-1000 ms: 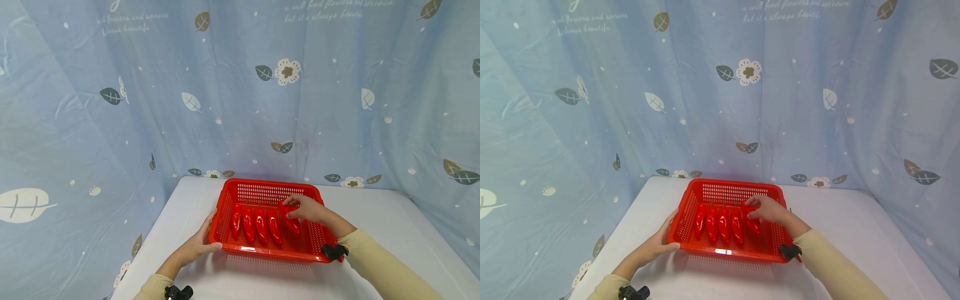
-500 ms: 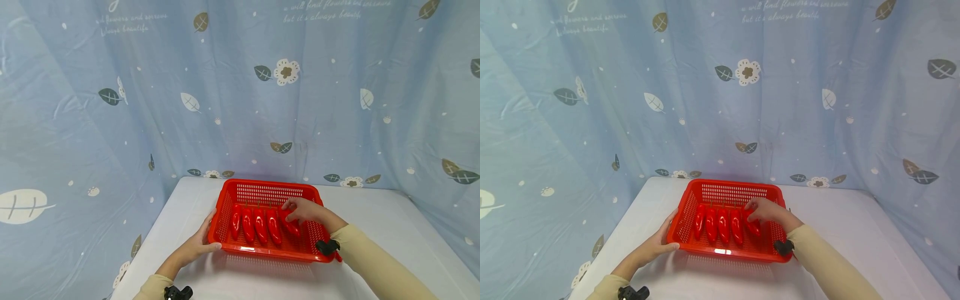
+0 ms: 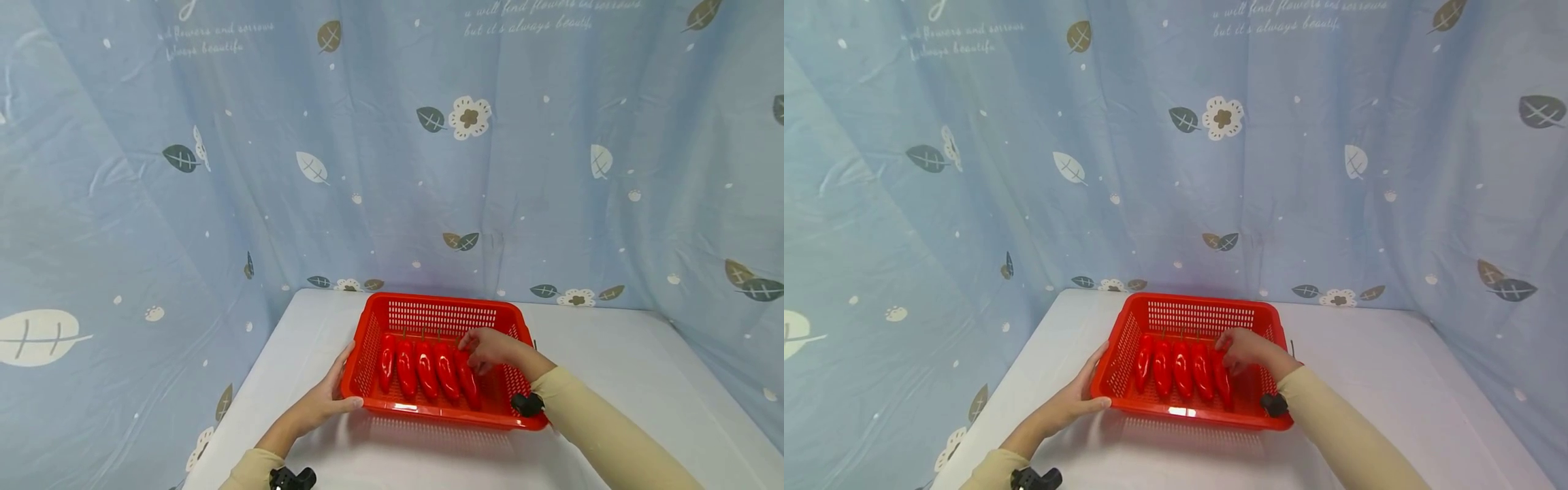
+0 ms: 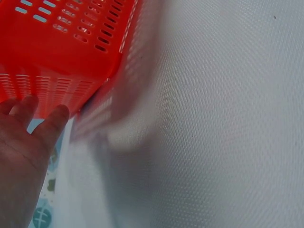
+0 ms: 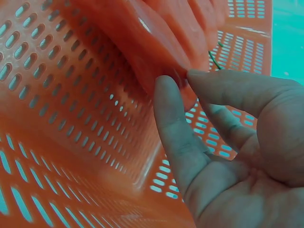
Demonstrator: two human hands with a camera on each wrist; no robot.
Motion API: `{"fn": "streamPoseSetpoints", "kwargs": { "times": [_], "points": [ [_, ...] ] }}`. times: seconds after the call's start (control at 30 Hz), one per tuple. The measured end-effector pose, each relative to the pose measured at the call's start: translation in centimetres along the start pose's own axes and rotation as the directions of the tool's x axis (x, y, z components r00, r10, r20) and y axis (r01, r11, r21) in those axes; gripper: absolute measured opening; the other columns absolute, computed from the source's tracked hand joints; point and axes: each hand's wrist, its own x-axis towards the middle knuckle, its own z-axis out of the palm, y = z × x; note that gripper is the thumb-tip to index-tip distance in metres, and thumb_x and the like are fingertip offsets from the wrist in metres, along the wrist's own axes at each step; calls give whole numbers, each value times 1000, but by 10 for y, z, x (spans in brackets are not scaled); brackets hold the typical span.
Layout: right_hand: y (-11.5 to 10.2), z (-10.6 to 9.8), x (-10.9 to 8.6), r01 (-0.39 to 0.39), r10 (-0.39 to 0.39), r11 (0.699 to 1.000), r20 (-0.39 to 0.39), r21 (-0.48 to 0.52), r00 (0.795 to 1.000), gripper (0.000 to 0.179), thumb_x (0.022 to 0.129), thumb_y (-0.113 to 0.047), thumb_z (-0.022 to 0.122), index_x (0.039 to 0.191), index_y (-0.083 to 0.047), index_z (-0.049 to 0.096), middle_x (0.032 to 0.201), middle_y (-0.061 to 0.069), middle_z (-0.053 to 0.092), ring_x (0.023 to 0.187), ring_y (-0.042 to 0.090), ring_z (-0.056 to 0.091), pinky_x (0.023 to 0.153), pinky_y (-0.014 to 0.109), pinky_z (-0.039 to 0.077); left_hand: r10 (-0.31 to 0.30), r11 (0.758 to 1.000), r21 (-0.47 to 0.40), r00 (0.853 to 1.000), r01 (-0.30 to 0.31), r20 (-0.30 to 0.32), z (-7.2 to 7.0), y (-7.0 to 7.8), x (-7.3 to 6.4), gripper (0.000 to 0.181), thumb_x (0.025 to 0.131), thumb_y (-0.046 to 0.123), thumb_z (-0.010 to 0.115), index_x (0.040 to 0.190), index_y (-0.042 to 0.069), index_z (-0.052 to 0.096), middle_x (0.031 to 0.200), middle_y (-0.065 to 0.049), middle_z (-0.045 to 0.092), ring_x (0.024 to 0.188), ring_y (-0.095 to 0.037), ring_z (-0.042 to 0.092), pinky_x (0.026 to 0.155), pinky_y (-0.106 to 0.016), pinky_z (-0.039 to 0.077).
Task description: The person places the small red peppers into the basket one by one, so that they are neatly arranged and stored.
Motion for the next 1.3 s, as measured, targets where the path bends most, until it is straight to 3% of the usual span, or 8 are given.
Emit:
{"fn": "streamPoseSetpoints", "kwargs": {
  "times": [0.6,0.8,1.3],
  "points": [
    [1,1,-1,-23,23,1000,-7,-18,1000,29,85,8,70,112,1,64,90,12,64,68,24,67,68,40,62,-2,1000,11,1000,2,-6,1,-5,-2,104,90,26,75,164,36,1,168,-13,14,144,-35,36,114,-49,37],
    [-1,-2,-5,2,-3,999,-8,-34,1000,29,87,5,70,115,1,64,90,11,65,70,24,67,68,41,62,-1,1000,4,1000,1,-1,2,-4,-2,105,90,23,74,164,35,1,167,-14,14,143,-36,38,113,-43,38],
    [-14,-20,-28,69,-70,997,-33,-28,997,26,94,-5,68,118,3,64,86,16,63,66,24,63,69,41,62,9,1000,7,1000,-9,-1,0,0,-1,104,90,25,74,163,36,1,168,-12,12,144,-35,36,114,-49,37]
  ]
}}
